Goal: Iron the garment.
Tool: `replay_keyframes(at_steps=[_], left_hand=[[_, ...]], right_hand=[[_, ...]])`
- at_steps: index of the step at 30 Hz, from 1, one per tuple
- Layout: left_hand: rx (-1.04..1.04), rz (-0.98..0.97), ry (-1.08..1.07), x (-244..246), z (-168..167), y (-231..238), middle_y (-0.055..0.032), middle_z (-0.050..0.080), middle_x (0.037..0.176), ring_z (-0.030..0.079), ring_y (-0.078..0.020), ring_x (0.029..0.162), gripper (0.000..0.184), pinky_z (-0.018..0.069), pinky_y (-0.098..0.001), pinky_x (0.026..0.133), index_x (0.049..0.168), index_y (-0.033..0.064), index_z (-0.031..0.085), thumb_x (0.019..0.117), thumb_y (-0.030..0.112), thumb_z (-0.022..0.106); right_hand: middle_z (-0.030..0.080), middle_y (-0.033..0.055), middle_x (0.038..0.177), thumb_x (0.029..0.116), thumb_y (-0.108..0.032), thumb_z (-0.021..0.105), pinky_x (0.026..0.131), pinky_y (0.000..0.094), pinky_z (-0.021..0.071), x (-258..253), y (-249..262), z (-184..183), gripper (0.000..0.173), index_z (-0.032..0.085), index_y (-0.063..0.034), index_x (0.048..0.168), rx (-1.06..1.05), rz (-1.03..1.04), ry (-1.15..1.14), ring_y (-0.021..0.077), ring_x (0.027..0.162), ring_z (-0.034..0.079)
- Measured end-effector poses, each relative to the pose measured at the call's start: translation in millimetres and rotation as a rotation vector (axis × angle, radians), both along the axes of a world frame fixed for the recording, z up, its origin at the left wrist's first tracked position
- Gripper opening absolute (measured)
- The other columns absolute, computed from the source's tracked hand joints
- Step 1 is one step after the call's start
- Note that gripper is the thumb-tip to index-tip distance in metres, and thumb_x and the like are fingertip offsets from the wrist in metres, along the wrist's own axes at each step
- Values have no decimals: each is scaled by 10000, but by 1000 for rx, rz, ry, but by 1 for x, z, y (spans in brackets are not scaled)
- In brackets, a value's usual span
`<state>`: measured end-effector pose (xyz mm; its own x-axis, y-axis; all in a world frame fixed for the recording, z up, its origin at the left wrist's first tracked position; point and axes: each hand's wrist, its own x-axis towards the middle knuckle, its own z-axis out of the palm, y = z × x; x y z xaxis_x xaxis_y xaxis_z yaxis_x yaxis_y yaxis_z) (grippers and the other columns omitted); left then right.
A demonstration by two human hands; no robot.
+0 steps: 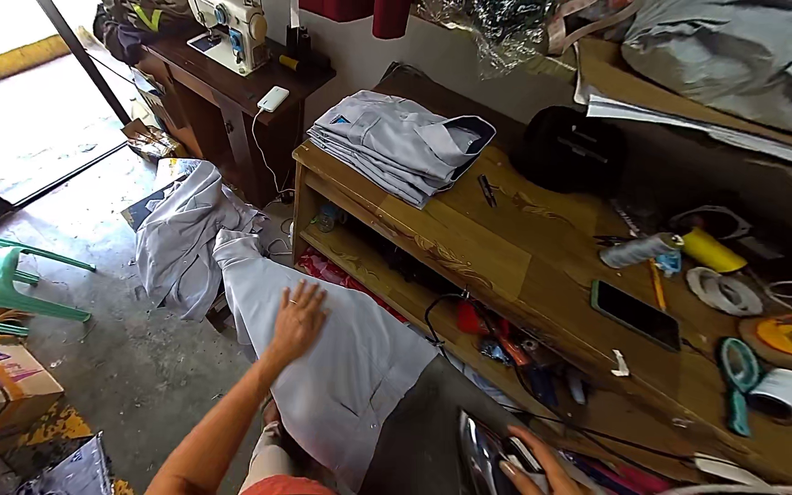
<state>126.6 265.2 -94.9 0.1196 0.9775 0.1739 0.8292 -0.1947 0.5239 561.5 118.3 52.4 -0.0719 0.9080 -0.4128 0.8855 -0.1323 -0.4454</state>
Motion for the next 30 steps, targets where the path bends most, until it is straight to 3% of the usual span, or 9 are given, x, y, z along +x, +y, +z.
replay_keyframes(at_steps=[4,7,12,14,16,21,26,28,30], left_hand=[[-85,-25,163,-67,-10,31,-66,394,1644,252,-380,1557,578,98,-719,1213,1533,232,507,1092,497,244],[-123,-79,214,-99,-15,44,-23,318,1684,193,-371,1576,609,67,-710,1218,1587,318,409,1075,583,213],[-135,-107,228,-120,-17,48,16,301,1691,185,-342,1582,642,83,-661,1242,1602,347,370,1057,641,200],[-134,-98,229,-120,-16,47,24,314,1685,195,-332,1581,640,86,-655,1245,1599,352,375,1057,643,199],[-137,-85,236,-120,-16,48,35,317,1683,196,-320,1582,642,87,-647,1247,1599,359,371,1053,650,198],[-161,-74,250,-119,-19,49,45,307,1687,184,-310,1586,646,77,-642,1250,1599,370,366,1046,661,200],[-171,-96,271,-120,-11,52,-17,309,1688,174,-351,1583,665,65,-690,1228,1609,329,358,1041,648,228],[-134,-124,299,-139,-11,65,-37,336,1675,194,-355,1577,691,101,-672,1231,1592,325,395,1023,688,246],[-149,-106,335,-156,-11,81,-72,313,1683,158,-362,1584,775,82,-652,1240,1585,301,415,983,763,254]], right_hand=[[739,190,1104,1004,-469,556,818,619,562,-87,66,10,575,536,-157,1487,133,207,7,384,941,733],[724,180,989,1030,-487,525,788,588,561,-168,129,8,555,490,-208,1509,28,382,-37,376,874,716],[718,196,1043,965,-333,666,818,605,550,-271,199,-3,542,516,-207,1471,51,566,-91,407,941,706],[712,191,1088,962,-446,667,860,592,542,-289,216,-5,581,515,-196,1464,33,592,-83,393,993,698],[713,177,1064,974,-607,562,856,581,542,-289,218,-6,630,530,-186,1442,29,604,-66,372,985,701],[714,163,930,1023,-613,445,754,590,552,-237,167,0,576,551,-219,1430,-27,600,-79,378,857,709],[734,149,918,959,-616,577,728,563,569,-161,112,15,626,584,-205,1431,6,462,-38,348,809,721],[743,145,918,900,-504,715,718,557,578,-141,102,20,589,616,-193,1390,72,367,-22,340,798,729],[744,145,943,905,-409,739,735,567,575,-137,99,22,539,612,-212,1390,83,293,-36,346,820,729]])
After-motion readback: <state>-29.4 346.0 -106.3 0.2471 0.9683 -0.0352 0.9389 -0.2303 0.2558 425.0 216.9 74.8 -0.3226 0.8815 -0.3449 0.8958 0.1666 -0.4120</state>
